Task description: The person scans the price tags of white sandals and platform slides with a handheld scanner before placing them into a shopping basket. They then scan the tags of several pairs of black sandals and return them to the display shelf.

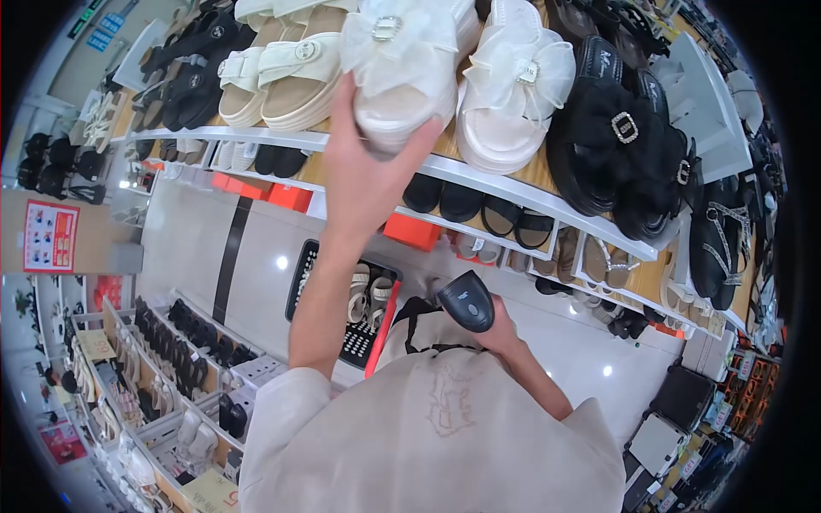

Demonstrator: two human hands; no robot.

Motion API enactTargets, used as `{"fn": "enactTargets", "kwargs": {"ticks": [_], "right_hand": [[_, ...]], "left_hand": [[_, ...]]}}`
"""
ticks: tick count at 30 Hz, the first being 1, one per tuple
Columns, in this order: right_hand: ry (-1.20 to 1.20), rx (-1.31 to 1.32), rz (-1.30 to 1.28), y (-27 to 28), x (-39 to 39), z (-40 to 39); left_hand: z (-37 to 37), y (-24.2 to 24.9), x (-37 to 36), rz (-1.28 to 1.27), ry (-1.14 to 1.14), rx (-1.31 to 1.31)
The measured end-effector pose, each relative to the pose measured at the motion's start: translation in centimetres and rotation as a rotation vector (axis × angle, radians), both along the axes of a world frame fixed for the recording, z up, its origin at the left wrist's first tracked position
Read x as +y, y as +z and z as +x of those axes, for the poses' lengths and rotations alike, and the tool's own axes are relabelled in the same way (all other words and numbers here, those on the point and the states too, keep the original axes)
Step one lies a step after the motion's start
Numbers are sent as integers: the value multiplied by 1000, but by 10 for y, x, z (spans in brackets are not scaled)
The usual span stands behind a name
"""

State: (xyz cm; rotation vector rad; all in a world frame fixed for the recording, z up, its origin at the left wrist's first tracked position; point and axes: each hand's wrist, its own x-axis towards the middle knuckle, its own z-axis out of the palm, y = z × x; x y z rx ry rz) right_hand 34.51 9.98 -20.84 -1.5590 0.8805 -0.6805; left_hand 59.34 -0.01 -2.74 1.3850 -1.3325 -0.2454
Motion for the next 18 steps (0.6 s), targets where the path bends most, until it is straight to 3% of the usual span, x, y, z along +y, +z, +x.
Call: {"fn": "enactTargets", "kwargs": {"ticks": [5,9,11,14,16,17,18], "right_hand": [[30,31,-137,0,-18,-3],[-49,-79,-52,-2,-35,-2],[-67,-94,-121,-18,-35,-7],[-4,-136,-114,-9,-36,-12],[-321,-663,853,37,-32,0],[-66,-270,99,28,-37,-8],[-96,-286,-17,39,-37,-6]], "left_hand": [[8,21,56,-129,129,343],[31,-11,92,-204,203,354],[43,-33,123,-365,326,768],[40,-26,151,-455,378,954],[34,-28,166,-418,345,959],[31,-30,171,-376,306,966],[27,-31,175,-333,299,904]]}}
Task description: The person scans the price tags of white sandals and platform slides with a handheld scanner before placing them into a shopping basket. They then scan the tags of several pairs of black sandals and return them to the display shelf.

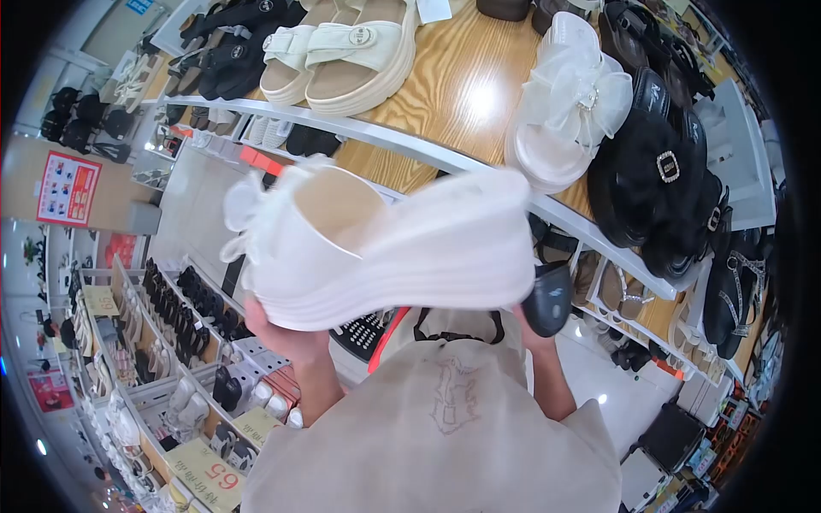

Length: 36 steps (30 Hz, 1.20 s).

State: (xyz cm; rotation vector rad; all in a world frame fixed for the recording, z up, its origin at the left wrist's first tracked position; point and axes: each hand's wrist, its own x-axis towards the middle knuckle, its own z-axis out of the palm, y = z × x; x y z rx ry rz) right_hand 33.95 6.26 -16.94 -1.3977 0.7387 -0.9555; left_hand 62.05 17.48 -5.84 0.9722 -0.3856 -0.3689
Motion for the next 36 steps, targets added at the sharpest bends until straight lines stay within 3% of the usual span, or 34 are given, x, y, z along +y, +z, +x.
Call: {"fn": "enactTargets", "kwargs": {"ticks": [3,4,7,9,13,19,23,27,29,30,36], "right_hand": [[-113,-41,-129,26,-1,5],[-117,-166,-119,27,1,3],[-159,-313,-62,31,1,8],[-203,-328,-17,36,-1,15],[-186,-286,-60,37,-1,12],[-253,-290,-70,36,0,-9],[-378,-123,-217,45,-1,-17],[-563,-15,-352,45,-3,-23],[-592,-107,-332,45,-3,-19],[-618,-197,-308,45,-1,-16],[-683,-174,-332,46,6,-16]], "left_hand": [[3,-25,15,57,-139,-60],[1,-28,14,60,-148,-56],[-8,-35,3,120,-102,171],[-12,-40,-2,282,-264,-33],[-19,-40,-12,335,-428,-68],[-20,-35,-26,505,-463,-384],[-17,-14,-41,657,-499,-629],[-10,-16,-47,579,-532,-688],[-17,-9,-55,411,-441,-848],[-19,-12,-58,412,-448,-849],[-20,-27,-76,377,-535,-769]]}}
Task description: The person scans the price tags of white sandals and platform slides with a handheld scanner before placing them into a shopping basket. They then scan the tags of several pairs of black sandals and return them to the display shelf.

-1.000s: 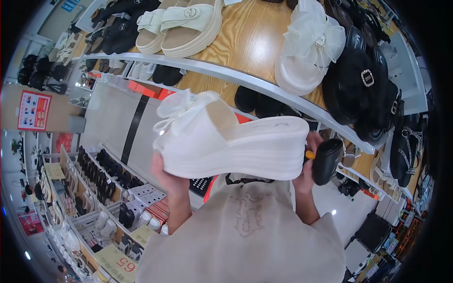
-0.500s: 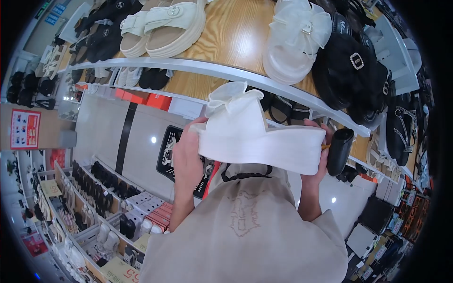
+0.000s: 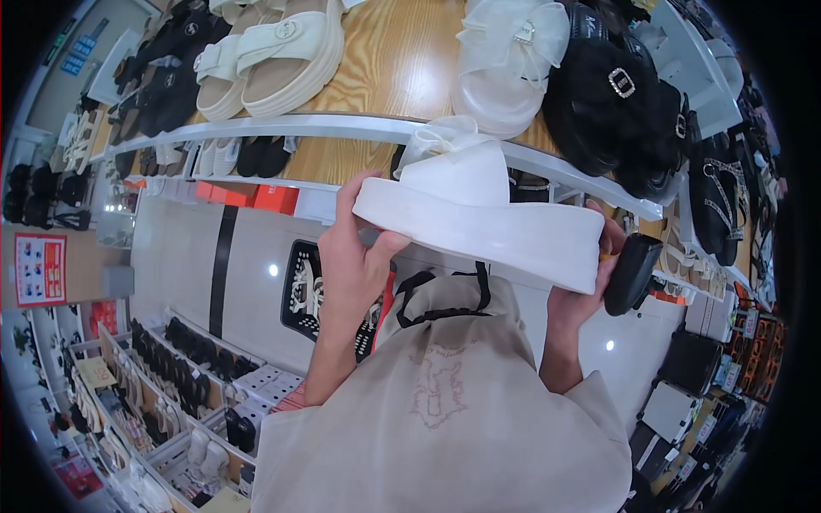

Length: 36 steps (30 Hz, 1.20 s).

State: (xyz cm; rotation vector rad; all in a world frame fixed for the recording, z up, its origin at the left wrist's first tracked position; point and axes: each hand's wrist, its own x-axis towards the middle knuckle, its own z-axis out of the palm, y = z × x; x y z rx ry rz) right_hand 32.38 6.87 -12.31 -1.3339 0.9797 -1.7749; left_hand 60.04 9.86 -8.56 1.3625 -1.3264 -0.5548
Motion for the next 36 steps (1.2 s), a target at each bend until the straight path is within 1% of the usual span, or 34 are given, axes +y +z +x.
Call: {"fn": "enactTargets", "kwargs": {"ticks": [3,6,8,9,10,11,13,14,15,16,17,18,20,22,23,25,28,33,36], "right_hand": [[32,5,-70,-2,10,4],[-15,67,-88,2,21,9],[-33,107,-111,4,25,9],[-36,147,-132,5,27,8],[-47,214,-73,11,31,6],[-53,212,-74,9,30,4],[3,261,-227,0,29,0],[-1,260,-221,-4,30,-2],[-27,293,-268,-8,32,-5],[-51,327,-316,-10,33,-7],[-52,329,-312,-11,34,-9],[-72,352,-325,-12,34,-11],[-92,374,-339,-12,32,-15],[-82,406,-317,-12,27,-17],[-81,400,-316,-13,23,-17],[-77,314,-298,-12,13,-17],[-79,259,-264,-13,-4,-25],[-72,263,-243,-22,-21,-36],[-77,235,-251,-25,-28,-39]], "left_hand": [[4,-8,-7,-24,-48,-28],[6,-8,-9,5,-55,-19],[4,-2,-10,69,-117,72],[4,-1,-11,65,-126,73],[5,-2,-12,58,-122,61],[6,-2,-13,54,-116,48],[6,-2,-14,45,-128,43],[5,-3,-14,38,-136,42],[3,-3,-15,43,-140,42],[1,-3,-17,10,-154,39],[-1,-3,-19,-25,-165,37],[-3,-5,-22,-23,-165,38],[-7,-7,-30,-49,-142,134],[-9,-7,-31,-53,-101,126],[-10,-7,-31,-56,-60,118],[-10,-5,-31,-54,-38,83],[-12,-1,-30,-40,3,33],[-20,8,-25,-32,48,10],[-24,12,-20,-71,61,-53]]}}
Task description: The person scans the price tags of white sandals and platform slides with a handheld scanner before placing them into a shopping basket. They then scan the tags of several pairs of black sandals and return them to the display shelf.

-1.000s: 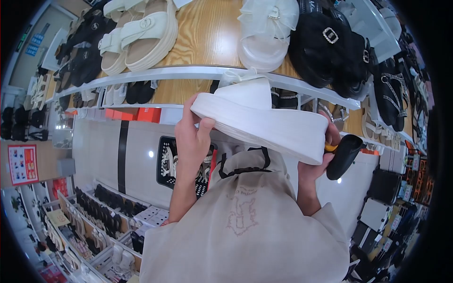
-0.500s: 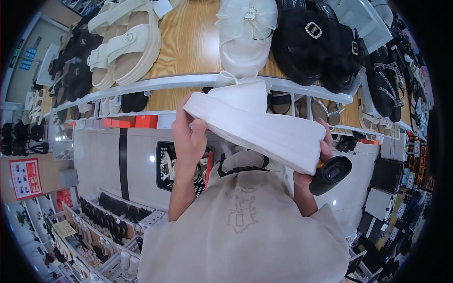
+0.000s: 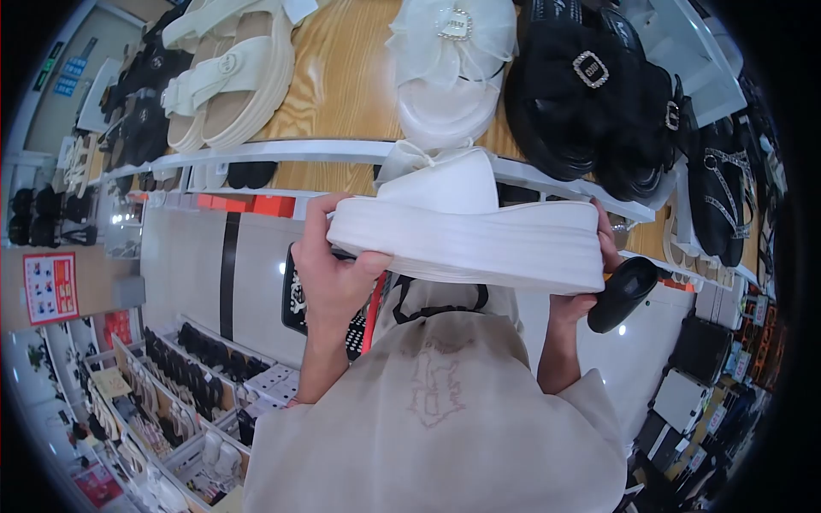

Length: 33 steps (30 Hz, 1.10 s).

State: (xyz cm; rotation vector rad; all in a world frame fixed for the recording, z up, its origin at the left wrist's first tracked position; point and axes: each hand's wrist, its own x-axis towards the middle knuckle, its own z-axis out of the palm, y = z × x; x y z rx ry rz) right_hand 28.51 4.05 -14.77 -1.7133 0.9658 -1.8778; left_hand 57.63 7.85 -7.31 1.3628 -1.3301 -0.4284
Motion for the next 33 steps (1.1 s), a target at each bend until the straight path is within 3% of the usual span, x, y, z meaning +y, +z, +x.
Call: {"fn": "enactTargets", "kwargs": {"ticks": [3,6,9,12,16,18,24,33], "right_hand": [[-36,-45,23,7,-3,1],[-55,-64,75,5,1,0],[-73,-46,84,4,6,5],[-84,-12,41,7,5,13],[-85,87,25,8,-4,14],[-23,37,0,7,-10,14],[83,-104,-37,2,-24,16],[119,39,-94,11,-34,6]], "left_hand": [[-2,9,12,29,8,-38],[-4,15,34,63,-73,388],[-7,-1,32,-120,22,341],[-12,2,30,-86,217,237],[-15,7,26,-151,227,250],[-17,7,25,-111,339,40],[-13,4,27,-102,325,1],[-3,-5,22,-18,145,162]]}}
